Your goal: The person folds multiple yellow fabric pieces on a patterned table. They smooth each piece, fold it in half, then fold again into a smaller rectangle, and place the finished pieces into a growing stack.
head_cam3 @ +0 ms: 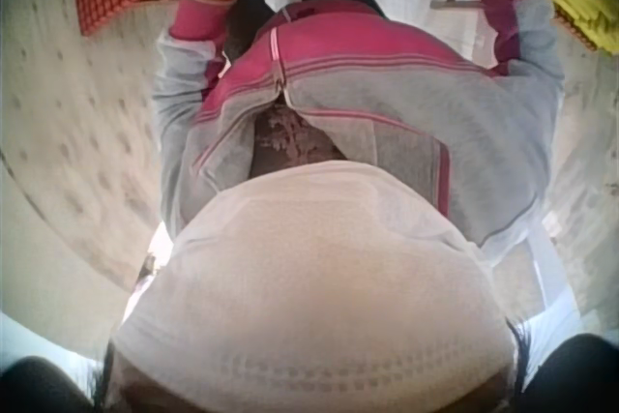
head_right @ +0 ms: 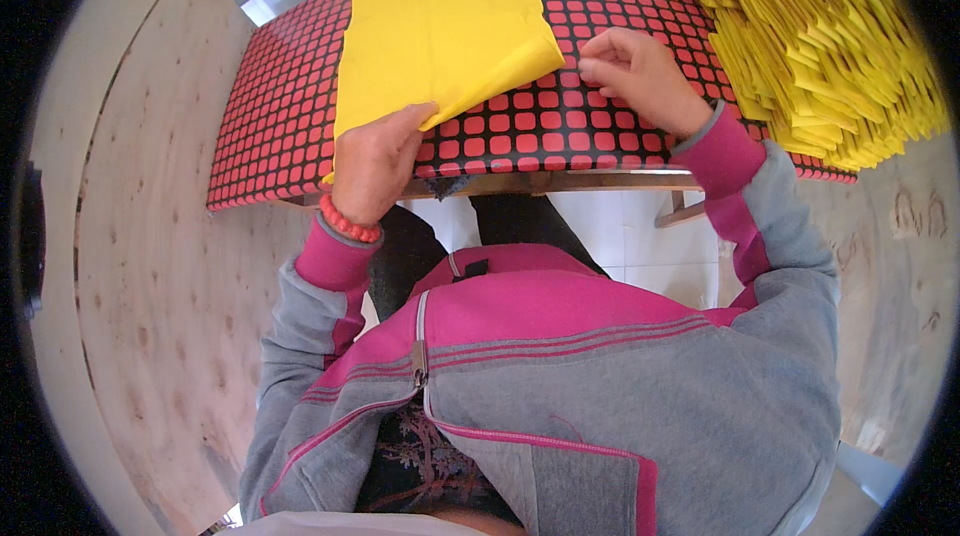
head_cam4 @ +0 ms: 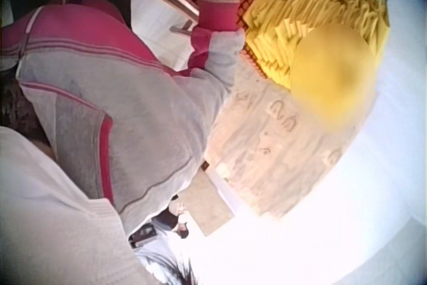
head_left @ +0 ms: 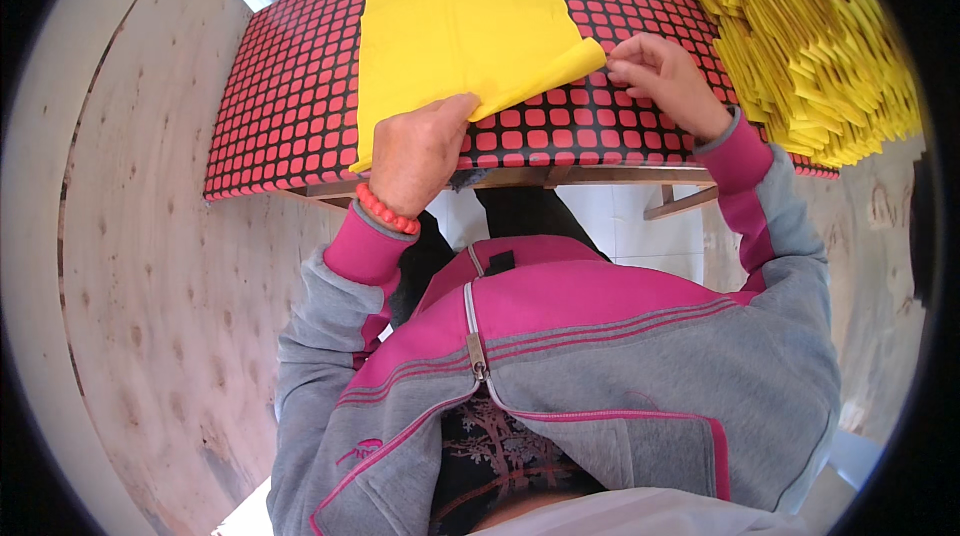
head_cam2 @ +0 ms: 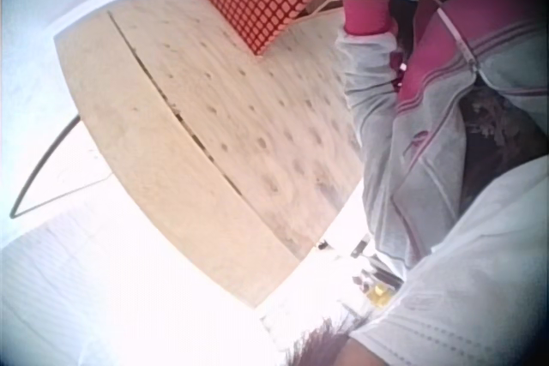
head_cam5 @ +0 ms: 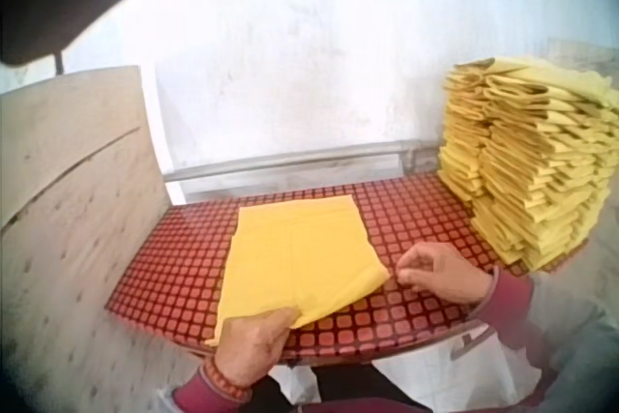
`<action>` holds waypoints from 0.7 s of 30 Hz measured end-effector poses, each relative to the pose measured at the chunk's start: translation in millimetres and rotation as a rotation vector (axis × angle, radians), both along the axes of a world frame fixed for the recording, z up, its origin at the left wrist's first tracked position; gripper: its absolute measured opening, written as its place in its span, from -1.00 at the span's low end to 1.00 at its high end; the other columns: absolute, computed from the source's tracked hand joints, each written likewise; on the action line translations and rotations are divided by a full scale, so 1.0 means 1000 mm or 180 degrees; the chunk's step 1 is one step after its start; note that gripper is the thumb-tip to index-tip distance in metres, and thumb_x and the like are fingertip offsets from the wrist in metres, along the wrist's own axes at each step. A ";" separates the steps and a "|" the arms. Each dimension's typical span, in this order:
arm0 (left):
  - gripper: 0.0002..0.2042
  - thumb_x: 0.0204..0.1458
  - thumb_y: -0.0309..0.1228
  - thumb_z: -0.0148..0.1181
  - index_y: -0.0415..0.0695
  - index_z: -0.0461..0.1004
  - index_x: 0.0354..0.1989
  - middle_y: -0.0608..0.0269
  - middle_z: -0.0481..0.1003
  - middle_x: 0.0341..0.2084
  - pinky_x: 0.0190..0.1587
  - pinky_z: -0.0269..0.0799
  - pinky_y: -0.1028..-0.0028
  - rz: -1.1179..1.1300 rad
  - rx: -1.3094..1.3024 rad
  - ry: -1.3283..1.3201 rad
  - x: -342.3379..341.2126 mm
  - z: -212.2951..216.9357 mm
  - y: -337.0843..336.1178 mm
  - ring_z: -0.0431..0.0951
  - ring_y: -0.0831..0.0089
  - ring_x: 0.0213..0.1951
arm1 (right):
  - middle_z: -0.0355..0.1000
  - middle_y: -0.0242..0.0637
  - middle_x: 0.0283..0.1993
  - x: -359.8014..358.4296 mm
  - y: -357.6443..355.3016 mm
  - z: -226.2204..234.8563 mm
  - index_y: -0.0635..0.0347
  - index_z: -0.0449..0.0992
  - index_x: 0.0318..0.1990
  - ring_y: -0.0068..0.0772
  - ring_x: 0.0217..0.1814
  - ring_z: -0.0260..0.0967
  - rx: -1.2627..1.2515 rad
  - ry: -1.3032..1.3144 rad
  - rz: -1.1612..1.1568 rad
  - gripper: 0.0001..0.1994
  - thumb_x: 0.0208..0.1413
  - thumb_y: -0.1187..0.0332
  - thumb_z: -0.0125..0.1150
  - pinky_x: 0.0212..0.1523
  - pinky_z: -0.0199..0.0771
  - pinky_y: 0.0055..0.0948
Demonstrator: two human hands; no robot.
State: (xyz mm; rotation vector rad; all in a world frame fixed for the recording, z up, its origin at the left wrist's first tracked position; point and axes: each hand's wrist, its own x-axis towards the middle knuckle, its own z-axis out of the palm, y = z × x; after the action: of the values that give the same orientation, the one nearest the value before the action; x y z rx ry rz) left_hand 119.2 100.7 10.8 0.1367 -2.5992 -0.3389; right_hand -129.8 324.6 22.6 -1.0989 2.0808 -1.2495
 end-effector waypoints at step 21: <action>-0.62 0.29 -0.22 0.09 -0.24 0.50 0.13 -0.03 0.54 0.09 0.17 0.42 0.24 -0.0441 -0.0090 -0.0882 -0.079 0.026 -0.118 0.52 0.04 0.13 | 0.58 -0.01 -0.33 -0.142 -0.168 -0.048 0.39 0.59 -0.30 -0.12 -0.29 0.56 0.0192 0.1666 0.0009 -0.62 0.03 0.14 0.42 -0.25 0.50 -0.21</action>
State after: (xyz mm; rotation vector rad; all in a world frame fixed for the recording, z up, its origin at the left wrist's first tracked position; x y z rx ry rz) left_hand 39.8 -17.1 36.8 -0.0080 -2.8947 -0.3539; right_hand -271.7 156.2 -25.3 -1.5244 2.4654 -0.9575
